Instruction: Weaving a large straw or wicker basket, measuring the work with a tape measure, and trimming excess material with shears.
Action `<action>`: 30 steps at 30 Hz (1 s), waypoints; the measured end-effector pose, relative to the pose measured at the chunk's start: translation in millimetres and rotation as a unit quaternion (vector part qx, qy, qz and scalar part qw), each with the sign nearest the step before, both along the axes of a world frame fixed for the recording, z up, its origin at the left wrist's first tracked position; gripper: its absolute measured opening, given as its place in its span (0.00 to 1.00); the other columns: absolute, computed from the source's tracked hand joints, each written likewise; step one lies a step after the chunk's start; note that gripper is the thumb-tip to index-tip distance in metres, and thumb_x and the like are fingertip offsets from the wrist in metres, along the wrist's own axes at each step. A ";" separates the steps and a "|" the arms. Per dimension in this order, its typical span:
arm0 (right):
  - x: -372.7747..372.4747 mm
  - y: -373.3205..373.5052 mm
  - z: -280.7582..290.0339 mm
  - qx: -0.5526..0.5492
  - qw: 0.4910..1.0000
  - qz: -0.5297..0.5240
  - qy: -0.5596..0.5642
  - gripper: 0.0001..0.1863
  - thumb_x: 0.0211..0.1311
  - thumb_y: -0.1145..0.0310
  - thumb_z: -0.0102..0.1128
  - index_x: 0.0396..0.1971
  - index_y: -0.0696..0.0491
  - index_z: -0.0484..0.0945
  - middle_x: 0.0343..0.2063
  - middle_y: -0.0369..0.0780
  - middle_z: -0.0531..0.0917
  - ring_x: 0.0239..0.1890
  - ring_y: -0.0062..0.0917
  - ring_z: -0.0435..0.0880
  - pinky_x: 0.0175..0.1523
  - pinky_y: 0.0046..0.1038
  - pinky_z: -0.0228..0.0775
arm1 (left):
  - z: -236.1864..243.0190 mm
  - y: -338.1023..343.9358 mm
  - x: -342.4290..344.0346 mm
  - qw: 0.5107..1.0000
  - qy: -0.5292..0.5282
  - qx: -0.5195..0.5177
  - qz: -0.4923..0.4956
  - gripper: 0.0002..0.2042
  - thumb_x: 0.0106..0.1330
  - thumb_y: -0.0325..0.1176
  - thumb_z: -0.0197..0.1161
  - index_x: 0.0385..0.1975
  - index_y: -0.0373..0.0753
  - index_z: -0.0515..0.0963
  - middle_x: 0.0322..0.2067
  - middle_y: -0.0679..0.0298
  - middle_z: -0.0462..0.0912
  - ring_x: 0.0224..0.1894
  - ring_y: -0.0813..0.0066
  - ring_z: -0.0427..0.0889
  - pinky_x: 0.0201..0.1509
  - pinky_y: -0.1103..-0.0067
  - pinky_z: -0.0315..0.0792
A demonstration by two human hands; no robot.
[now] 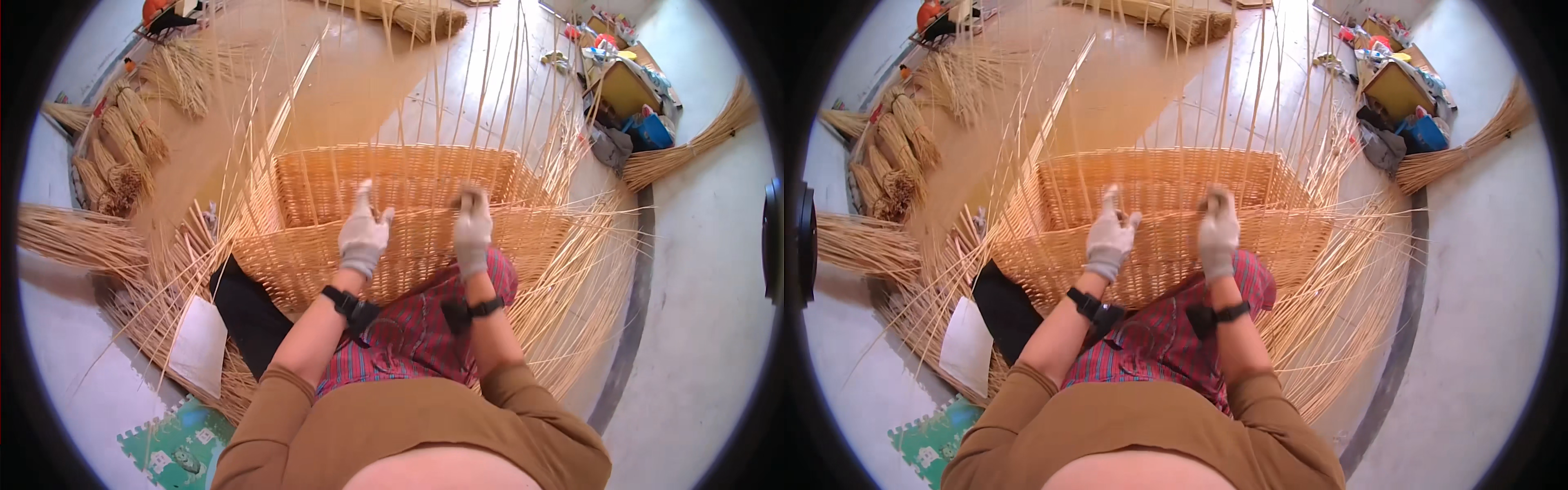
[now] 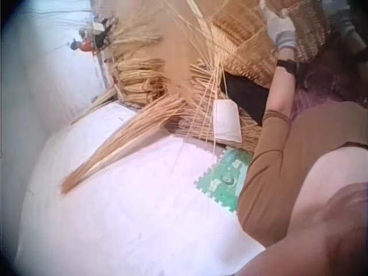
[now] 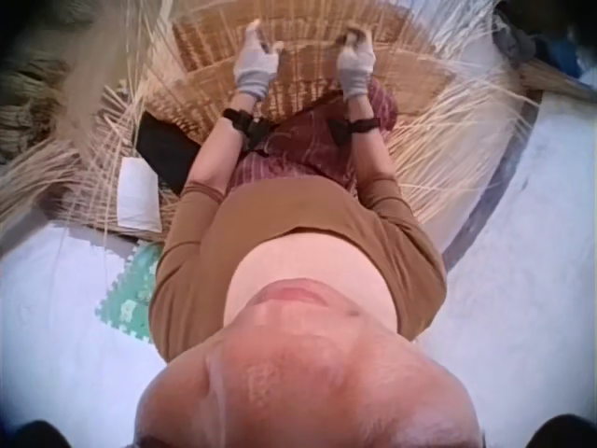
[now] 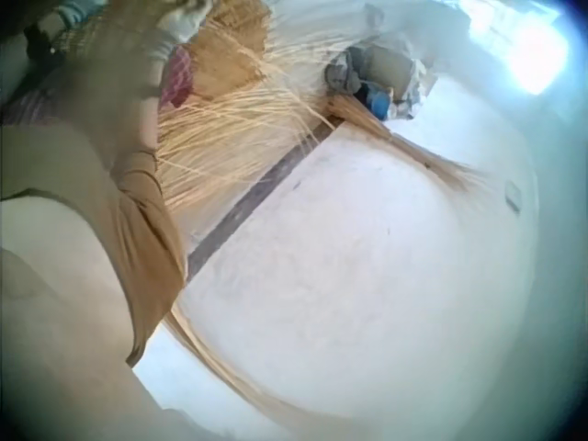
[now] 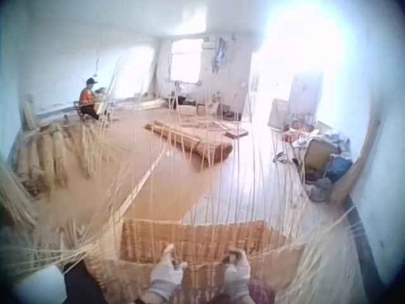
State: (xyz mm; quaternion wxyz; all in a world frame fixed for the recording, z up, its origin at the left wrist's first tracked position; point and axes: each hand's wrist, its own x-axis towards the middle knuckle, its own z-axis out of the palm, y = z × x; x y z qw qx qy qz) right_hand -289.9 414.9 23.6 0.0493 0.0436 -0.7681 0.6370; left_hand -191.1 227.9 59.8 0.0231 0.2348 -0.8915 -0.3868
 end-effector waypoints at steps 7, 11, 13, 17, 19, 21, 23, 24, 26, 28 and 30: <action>-24.4 -2.5 57.8 0.388 0.892 0.059 0.224 0.13 0.67 0.75 0.61 0.49 0.49 0.84 0.40 0.43 0.86 0.47 0.36 0.85 0.53 0.32 0.76 | 9.4 77.4 -21.9 0.970 -0.015 -0.130 -0.207 0.38 0.65 0.33 0.63 0.75 0.60 0.55 0.61 0.52 0.67 0.47 0.49 0.85 0.46 0.64 0.81; -21.3 -43.4 78.5 0.148 0.958 -0.010 0.244 0.25 0.66 0.72 0.63 0.63 0.49 0.74 0.48 0.43 0.85 0.50 0.32 0.85 0.51 0.29 0.77 | 5.3 60.7 -30.9 0.959 -0.113 -0.151 -0.211 0.36 0.68 0.30 0.59 0.74 0.60 0.55 0.61 0.46 0.68 0.46 0.49 0.86 0.49 0.64 0.80; -0.1 -43.5 77.6 0.074 0.992 0.028 0.097 0.28 0.66 0.74 0.63 0.66 0.51 0.71 0.55 0.44 0.82 0.53 0.29 0.84 0.50 0.27 0.77 | -1.6 40.0 -13.7 0.965 0.075 -0.086 -0.234 0.27 0.68 0.27 0.59 0.68 0.53 0.67 0.63 0.52 0.69 0.49 0.57 0.85 0.52 0.67 0.80; 44.9 -30.4 21.1 0.144 0.982 0.077 0.095 0.28 0.67 0.78 0.60 0.67 0.54 0.70 0.60 0.44 0.77 0.56 0.26 0.79 0.53 0.25 0.75 | -38.0 -23.5 49.9 0.929 0.343 0.096 -0.103 0.14 0.66 0.28 0.68 0.52 0.44 0.82 0.47 0.59 0.83 0.44 0.68 0.85 0.52 0.74 0.80; 72.2 -50.2 3.8 0.078 0.991 0.062 0.090 0.24 0.68 0.78 0.60 0.63 0.54 0.72 0.55 0.40 0.79 0.55 0.23 0.78 0.56 0.25 0.73 | -70.5 -79.3 95.9 0.847 0.336 0.386 0.146 0.07 0.70 0.26 0.64 0.45 0.39 0.81 0.36 0.63 0.85 0.34 0.75 0.84 0.41 0.75 0.81; 100.8 -80.2 -10.4 0.061 0.976 0.208 0.038 0.15 0.67 0.81 0.58 0.52 0.55 0.79 0.45 0.37 0.82 0.48 0.22 0.81 0.55 0.25 0.75 | -65.7 -139.3 131.2 0.794 0.397 0.276 0.369 0.08 0.72 0.24 0.60 0.48 0.35 0.77 0.30 0.65 0.80 0.28 0.76 0.81 0.35 0.78 0.80; 143.0 -132.9 16.0 0.173 0.904 0.389 0.039 0.13 0.62 0.81 0.61 0.46 0.54 0.83 0.44 0.41 0.86 0.46 0.27 0.85 0.55 0.28 0.77 | -63.4 -187.9 151.4 0.730 0.464 0.223 0.449 0.10 0.71 0.24 0.62 0.50 0.34 0.76 0.30 0.64 0.81 0.30 0.75 0.82 0.37 0.78 0.81; 163.6 -158.1 32.9 0.214 0.853 0.475 0.023 0.11 0.63 0.72 0.62 0.45 0.49 0.84 0.45 0.43 0.87 0.46 0.34 0.86 0.53 0.33 0.78 | -69.7 -209.4 164.7 0.777 0.436 0.172 0.421 0.12 0.70 0.24 0.64 0.51 0.34 0.76 0.33 0.64 0.82 0.32 0.76 0.82 0.39 0.79 0.81; 186.2 -199.4 46.4 0.244 0.766 0.581 0.127 0.11 0.64 0.65 0.62 0.45 0.45 0.86 0.40 0.42 0.87 0.44 0.38 0.86 0.50 0.34 0.79 | -83.6 -230.3 165.5 0.808 0.445 0.144 0.358 0.14 0.67 0.24 0.67 0.51 0.35 0.78 0.38 0.64 0.84 0.39 0.78 0.82 0.45 0.82 0.79; 201.3 -235.1 69.0 0.197 0.760 0.596 0.167 0.10 0.64 0.66 0.62 0.44 0.47 0.85 0.38 0.42 0.87 0.41 0.39 0.86 0.46 0.36 0.79 | -61.1 -220.5 151.5 0.802 0.459 0.191 0.331 0.12 0.67 0.25 0.67 0.49 0.35 0.79 0.40 0.64 0.84 0.41 0.79 0.82 0.46 0.82 0.78; 213.0 -261.4 81.9 0.201 0.750 0.599 0.198 0.14 0.63 0.66 0.63 0.48 0.48 0.83 0.41 0.45 0.86 0.41 0.42 0.85 0.46 0.38 0.78 | -50.8 -212.3 156.7 0.812 0.422 0.246 0.319 0.12 0.67 0.25 0.68 0.49 0.34 0.79 0.39 0.65 0.84 0.44 0.81 0.80 0.50 0.81 0.75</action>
